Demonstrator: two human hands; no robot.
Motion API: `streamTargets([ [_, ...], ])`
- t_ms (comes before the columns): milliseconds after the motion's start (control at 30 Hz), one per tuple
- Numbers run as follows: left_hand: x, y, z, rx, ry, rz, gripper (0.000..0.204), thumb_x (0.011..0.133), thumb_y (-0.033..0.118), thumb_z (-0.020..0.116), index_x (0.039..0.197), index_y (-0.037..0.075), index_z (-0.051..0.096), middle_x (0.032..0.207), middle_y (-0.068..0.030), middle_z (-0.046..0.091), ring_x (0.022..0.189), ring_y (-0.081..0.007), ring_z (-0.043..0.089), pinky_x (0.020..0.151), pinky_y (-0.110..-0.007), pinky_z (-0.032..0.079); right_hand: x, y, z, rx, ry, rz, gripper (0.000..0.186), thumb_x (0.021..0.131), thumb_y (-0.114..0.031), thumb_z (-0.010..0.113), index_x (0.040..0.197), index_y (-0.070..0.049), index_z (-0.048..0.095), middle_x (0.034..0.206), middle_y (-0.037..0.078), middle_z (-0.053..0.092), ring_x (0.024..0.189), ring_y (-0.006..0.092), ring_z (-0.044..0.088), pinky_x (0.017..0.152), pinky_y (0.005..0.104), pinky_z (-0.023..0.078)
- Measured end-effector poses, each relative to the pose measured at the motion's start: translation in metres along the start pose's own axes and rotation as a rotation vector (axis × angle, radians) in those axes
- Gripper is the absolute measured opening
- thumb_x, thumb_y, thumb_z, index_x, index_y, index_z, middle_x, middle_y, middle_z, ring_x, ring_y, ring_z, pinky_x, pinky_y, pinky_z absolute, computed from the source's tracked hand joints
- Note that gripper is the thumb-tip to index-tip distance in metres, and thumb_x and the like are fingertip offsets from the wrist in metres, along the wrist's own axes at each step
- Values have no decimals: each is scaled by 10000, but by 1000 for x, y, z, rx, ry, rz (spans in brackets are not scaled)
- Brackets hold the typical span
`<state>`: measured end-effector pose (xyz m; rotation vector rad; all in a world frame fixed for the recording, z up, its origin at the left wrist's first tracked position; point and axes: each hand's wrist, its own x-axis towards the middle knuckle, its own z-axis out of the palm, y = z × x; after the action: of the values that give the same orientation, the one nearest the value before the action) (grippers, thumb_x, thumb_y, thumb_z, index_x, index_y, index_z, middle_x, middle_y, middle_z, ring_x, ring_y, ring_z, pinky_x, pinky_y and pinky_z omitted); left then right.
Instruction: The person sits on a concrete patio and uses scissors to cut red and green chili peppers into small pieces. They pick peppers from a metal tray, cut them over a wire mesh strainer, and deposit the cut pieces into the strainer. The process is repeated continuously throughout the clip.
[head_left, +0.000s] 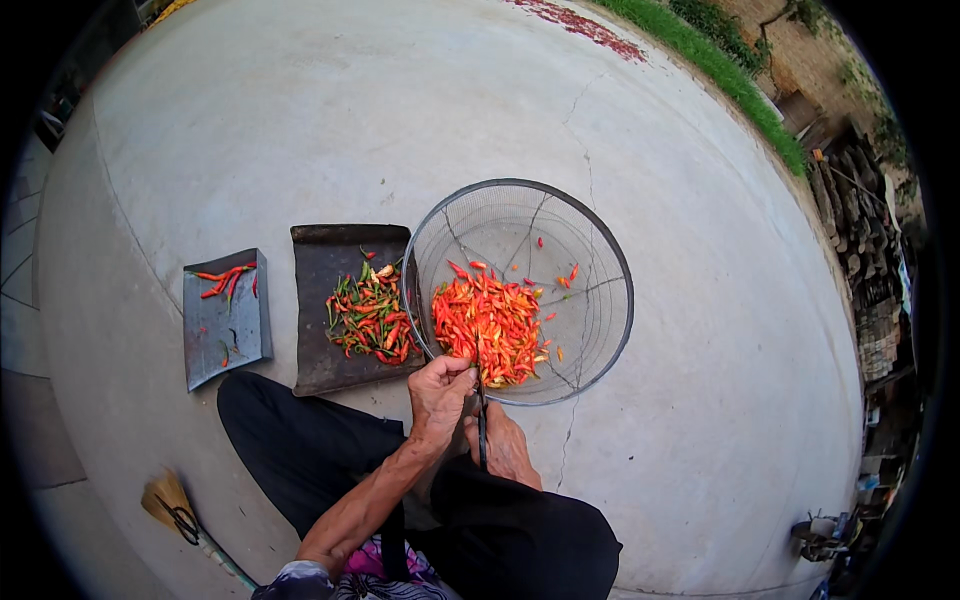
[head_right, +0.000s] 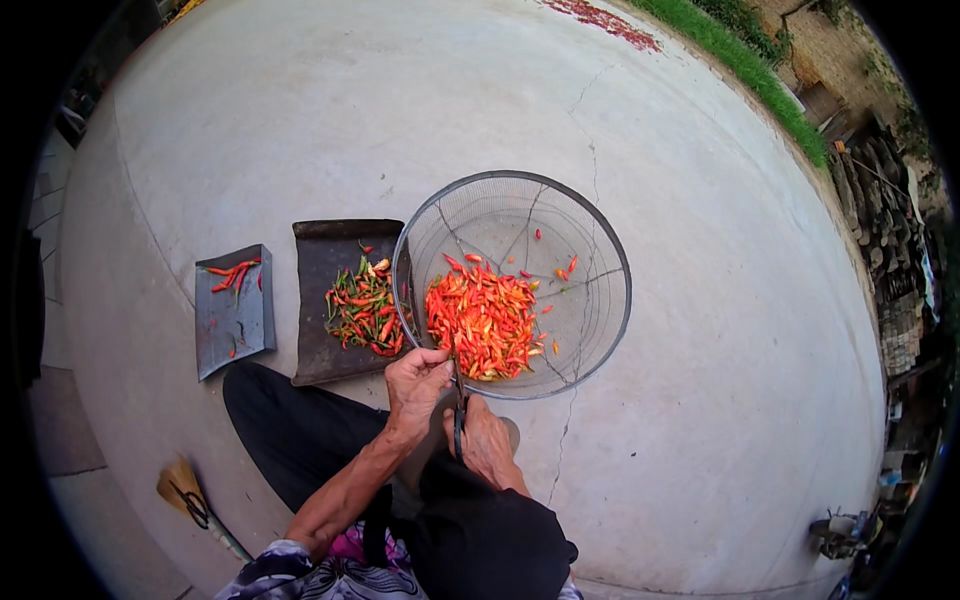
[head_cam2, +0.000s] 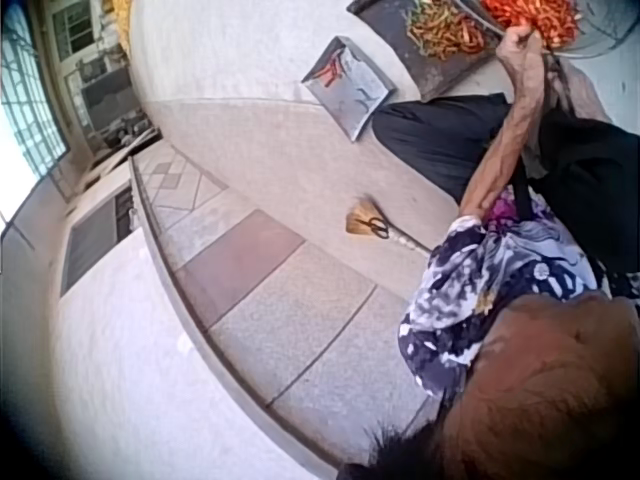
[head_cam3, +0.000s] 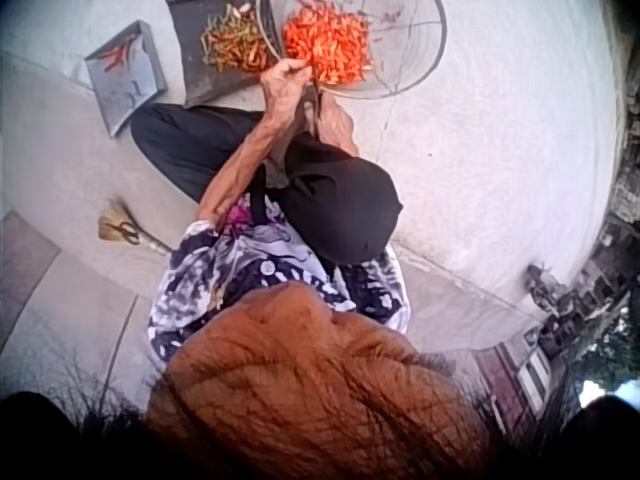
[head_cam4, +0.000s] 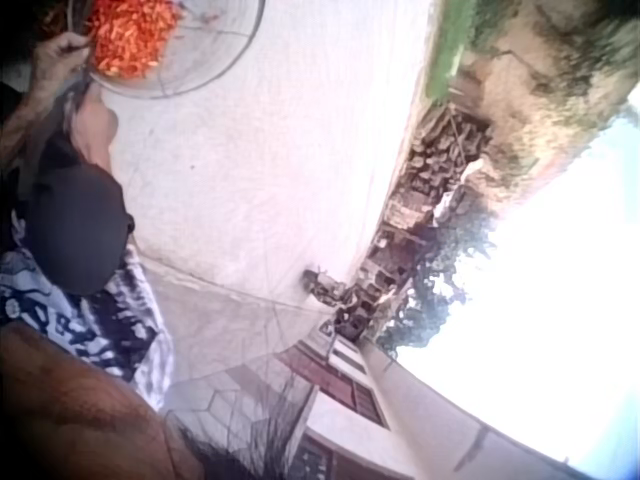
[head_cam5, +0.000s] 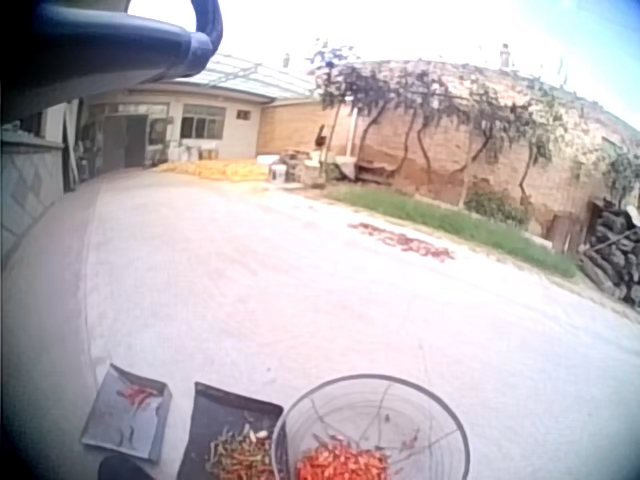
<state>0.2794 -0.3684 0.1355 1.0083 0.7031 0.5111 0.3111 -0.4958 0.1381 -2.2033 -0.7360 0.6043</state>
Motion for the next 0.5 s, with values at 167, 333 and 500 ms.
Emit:
streamTargets([
  [167,1,-5,-2,16,-14,6,148,862,25,684,979,-58,650,824,-45,660,660,-82,587,592,-213,480,-4,10,9,-33,75,-50,238,869,-191,623,845,10,498,620,242,597,600,464,606,537,500,462],
  [333,2,5,-4,-69,-19,-145,178,872,68,681,998,-53,647,821,-53,660,635,-81,579,551,-203,457,-8,6,3,177,31,124,209,870,-172,629,856,9,525,616,230,594,605,449,617,531,479,465],
  [500,4,8,-7,-13,2,-154,180,886,82,665,1009,-49,658,819,-37,654,639,-74,564,559,-214,452,-6,4,0,132,-19,33,199,875,-185,603,910,2,543,691,221,630,676,431,635,632,478,494],
])
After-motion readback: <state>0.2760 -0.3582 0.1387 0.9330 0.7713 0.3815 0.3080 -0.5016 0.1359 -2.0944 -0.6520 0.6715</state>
